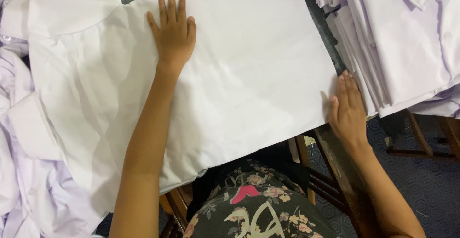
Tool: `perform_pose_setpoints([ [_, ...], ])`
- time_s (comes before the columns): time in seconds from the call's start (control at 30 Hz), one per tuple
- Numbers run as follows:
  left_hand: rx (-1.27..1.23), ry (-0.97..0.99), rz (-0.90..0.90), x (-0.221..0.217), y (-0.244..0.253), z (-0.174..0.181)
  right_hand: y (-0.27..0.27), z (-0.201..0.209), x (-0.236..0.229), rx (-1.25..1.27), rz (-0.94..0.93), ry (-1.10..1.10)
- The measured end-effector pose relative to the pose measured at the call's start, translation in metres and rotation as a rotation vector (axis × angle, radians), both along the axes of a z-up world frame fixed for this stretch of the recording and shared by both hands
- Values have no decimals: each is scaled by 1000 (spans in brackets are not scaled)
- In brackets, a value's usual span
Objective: A person finishes a white shirt by smoothing the fabric, trimming loose threads with scissors, and folding it neatly.
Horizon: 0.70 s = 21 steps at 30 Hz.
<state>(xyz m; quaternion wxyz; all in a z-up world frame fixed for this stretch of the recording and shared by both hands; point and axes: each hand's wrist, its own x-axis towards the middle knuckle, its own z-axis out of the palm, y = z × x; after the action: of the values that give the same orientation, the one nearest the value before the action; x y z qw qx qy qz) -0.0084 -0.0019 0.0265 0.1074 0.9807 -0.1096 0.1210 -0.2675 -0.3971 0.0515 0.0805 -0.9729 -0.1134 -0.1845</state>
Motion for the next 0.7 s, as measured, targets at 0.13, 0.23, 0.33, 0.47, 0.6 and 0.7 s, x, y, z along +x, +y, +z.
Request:
perform_pose_setpoints([
  [0.13,-11,-165,-268,-8,-31,-1,6,-4,13,-64,53,116],
  [0.23,-95,-175,-637,-43,-69,15,10,-7,22,-140,132,271],
  [0.33,-25,-87,-811,-69,-87,12,0,-11,26,-200,90,140],
  [0.47,55,71,-798,-79,-88,14,-11,-24,16,-215,-143,29],
  [0.6,68,112,-791,-80,-88,18,15,-2,19,-261,-133,18],
  [0.7,60,110,-796,-82,-86,21,29,0,23,-189,6,-22],
])
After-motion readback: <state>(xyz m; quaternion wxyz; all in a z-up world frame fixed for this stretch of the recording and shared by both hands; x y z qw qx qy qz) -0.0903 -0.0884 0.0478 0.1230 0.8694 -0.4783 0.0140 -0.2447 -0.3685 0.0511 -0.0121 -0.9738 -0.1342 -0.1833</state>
